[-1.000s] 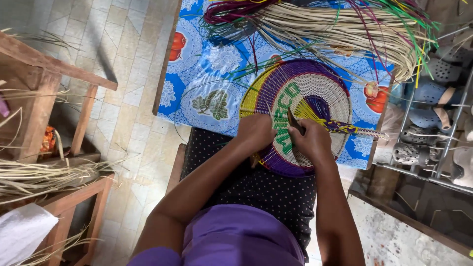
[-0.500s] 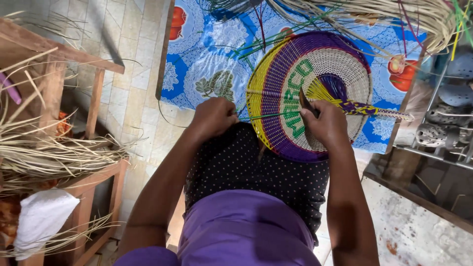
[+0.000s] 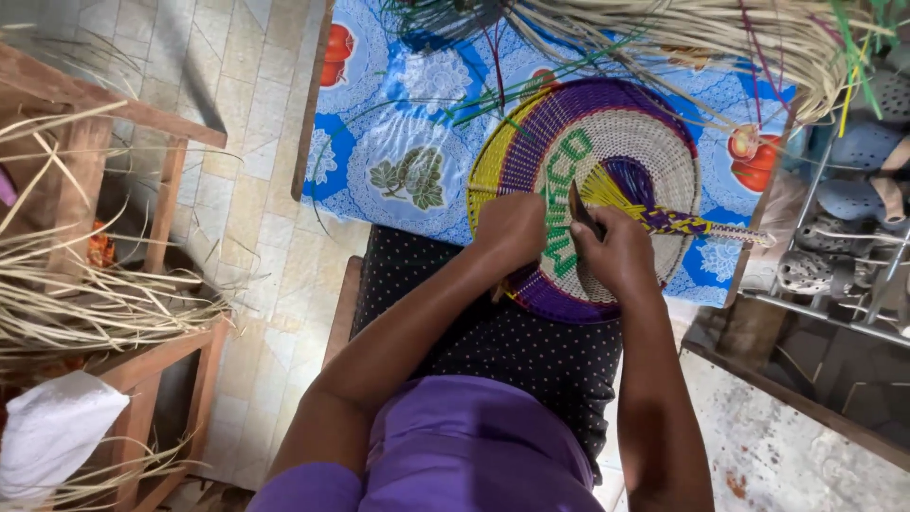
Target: A person is weaving a colorful circular fan using dyed straw fibers and a small metal tool to thread the material.
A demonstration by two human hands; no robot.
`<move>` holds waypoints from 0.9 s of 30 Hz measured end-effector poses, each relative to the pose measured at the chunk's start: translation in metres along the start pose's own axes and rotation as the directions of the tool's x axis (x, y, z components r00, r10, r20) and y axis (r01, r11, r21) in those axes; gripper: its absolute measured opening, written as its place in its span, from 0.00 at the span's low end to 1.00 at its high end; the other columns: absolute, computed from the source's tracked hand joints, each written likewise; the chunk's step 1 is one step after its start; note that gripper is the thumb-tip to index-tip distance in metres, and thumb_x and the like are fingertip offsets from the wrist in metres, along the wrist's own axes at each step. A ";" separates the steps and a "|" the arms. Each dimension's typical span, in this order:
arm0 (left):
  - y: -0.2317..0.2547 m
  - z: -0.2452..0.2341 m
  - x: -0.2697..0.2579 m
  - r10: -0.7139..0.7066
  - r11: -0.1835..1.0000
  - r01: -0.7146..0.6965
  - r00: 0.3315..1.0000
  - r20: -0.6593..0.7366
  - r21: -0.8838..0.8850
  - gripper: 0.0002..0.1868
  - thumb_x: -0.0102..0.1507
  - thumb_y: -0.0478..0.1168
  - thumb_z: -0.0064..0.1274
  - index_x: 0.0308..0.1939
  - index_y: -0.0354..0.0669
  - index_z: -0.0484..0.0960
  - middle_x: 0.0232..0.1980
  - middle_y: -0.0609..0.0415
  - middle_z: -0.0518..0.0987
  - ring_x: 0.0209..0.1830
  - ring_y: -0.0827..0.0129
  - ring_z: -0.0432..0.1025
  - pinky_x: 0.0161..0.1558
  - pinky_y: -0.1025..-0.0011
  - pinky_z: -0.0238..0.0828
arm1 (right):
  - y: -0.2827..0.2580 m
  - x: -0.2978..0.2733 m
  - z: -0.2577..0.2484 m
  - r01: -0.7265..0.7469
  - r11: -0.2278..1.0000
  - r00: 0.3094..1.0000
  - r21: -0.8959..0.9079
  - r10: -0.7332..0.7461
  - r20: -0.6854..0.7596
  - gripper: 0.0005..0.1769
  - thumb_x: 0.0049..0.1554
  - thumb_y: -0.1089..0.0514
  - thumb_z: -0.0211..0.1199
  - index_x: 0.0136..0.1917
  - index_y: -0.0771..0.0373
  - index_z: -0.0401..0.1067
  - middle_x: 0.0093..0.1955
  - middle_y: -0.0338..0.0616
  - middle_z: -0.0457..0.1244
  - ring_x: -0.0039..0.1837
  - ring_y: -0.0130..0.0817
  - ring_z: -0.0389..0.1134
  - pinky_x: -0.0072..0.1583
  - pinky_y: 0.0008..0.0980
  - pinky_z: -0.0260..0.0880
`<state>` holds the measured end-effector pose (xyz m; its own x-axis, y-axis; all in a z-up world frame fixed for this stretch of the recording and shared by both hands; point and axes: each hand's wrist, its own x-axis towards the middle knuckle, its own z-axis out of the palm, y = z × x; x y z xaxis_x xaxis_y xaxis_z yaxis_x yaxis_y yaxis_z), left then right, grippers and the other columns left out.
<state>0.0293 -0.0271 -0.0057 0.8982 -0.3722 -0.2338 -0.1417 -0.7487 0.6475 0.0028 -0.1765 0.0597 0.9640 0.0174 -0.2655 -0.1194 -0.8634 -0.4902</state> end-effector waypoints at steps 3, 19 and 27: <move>-0.004 -0.010 -0.007 -0.013 1.000 0.013 0.999 0.029 0.012 0.11 0.50 0.38 0.48 0.15 0.34 0.72 0.17 0.44 0.71 0.21 0.44 0.71 0.22 0.52 0.67 | -0.002 0.000 -0.003 -0.027 0.999 1.000 0.019 0.026 0.005 0.12 0.49 0.47 0.60 0.39 0.57 0.70 0.36 0.48 0.61 0.45 0.52 0.64 0.46 0.47 0.62; 0.007 -0.088 -0.053 0.011 0.996 -0.019 0.996 0.087 0.088 0.12 0.54 0.42 0.49 0.28 0.33 0.75 0.22 0.43 0.73 0.26 0.46 0.71 0.27 0.57 0.68 | -0.005 0.000 -0.004 -0.082 0.995 0.996 0.055 0.081 0.024 0.11 0.49 0.47 0.58 0.40 0.55 0.70 0.36 0.44 0.62 0.45 0.47 0.65 0.47 0.42 0.64; 0.003 -0.091 -0.066 -0.058 0.996 0.050 0.990 0.128 0.069 0.13 0.54 0.47 0.50 0.30 0.39 0.75 0.27 0.44 0.74 0.32 0.46 0.71 0.32 0.56 0.68 | -0.015 0.000 -0.007 -0.094 0.994 0.994 0.062 0.090 0.062 0.11 0.51 0.48 0.55 0.42 0.55 0.69 0.38 0.44 0.61 0.46 0.48 0.64 0.49 0.44 0.63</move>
<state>0.0077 0.0449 0.0778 0.8440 -0.3953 -0.3624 -0.1255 -0.8026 0.5832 0.0063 -0.1666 0.0728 0.9327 -0.0292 -0.3593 -0.2238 -0.8284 -0.5135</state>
